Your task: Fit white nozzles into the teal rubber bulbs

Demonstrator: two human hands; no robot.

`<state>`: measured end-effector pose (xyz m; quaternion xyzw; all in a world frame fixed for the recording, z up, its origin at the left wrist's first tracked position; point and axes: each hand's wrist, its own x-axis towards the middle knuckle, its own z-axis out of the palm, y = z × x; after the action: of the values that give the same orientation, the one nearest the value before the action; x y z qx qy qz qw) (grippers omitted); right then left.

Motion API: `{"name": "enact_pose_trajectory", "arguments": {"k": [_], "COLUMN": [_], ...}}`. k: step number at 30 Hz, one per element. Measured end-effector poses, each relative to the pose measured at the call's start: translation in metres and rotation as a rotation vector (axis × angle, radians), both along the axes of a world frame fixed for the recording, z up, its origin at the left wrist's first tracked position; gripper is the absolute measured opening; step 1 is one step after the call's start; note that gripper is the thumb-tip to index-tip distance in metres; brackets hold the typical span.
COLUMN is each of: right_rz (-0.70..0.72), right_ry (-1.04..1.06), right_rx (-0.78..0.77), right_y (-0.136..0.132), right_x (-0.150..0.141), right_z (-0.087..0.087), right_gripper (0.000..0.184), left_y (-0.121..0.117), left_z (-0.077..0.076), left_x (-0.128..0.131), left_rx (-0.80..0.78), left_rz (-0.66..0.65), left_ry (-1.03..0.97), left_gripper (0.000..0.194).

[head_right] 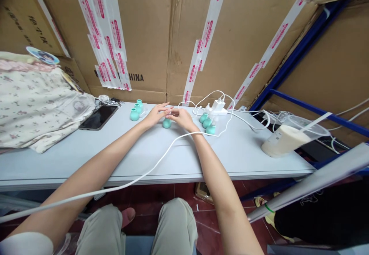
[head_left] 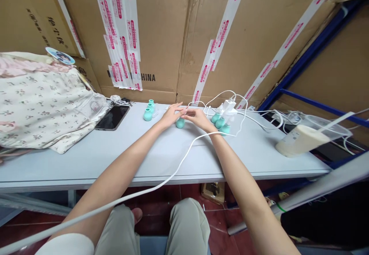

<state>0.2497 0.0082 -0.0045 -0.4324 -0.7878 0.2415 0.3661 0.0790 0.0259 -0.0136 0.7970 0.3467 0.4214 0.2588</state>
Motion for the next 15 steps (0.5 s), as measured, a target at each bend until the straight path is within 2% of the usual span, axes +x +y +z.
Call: {"name": "enact_pose_trajectory", "arguments": {"k": [5, 8, 10, 12, 15], "right_rz": [-0.095, -0.151, -0.28, -0.471, -0.682], "right_ry": [0.016, -0.065, -0.16, -0.249, -0.378], "right_rx": [0.061, 0.079, 0.121, 0.195, 0.299], "right_y": [-0.006, -0.011, -0.013, -0.013, -0.01], "right_x": [-0.006, 0.001, 0.012, 0.025, 0.042], "right_z": [0.007, 0.019, 0.027, 0.033, 0.033], "right_gripper": [0.033, 0.032, 0.031, 0.033, 0.033], "left_y": [-0.002, 0.003, 0.009, 0.015, 0.021], "left_z": [-0.004, -0.004, -0.004, -0.003, -0.002], "left_x": [0.004, 0.002, -0.003, -0.009, -0.019], "left_rx": [0.0, -0.008, -0.01, -0.003, 0.037], "left_rz": [-0.111, -0.033, 0.051, 0.129, 0.245], "left_ry": [-0.099, -0.205, -0.261, -0.282, -0.269], "left_gripper": [0.059, 0.061, 0.061, 0.057, 0.045]}}
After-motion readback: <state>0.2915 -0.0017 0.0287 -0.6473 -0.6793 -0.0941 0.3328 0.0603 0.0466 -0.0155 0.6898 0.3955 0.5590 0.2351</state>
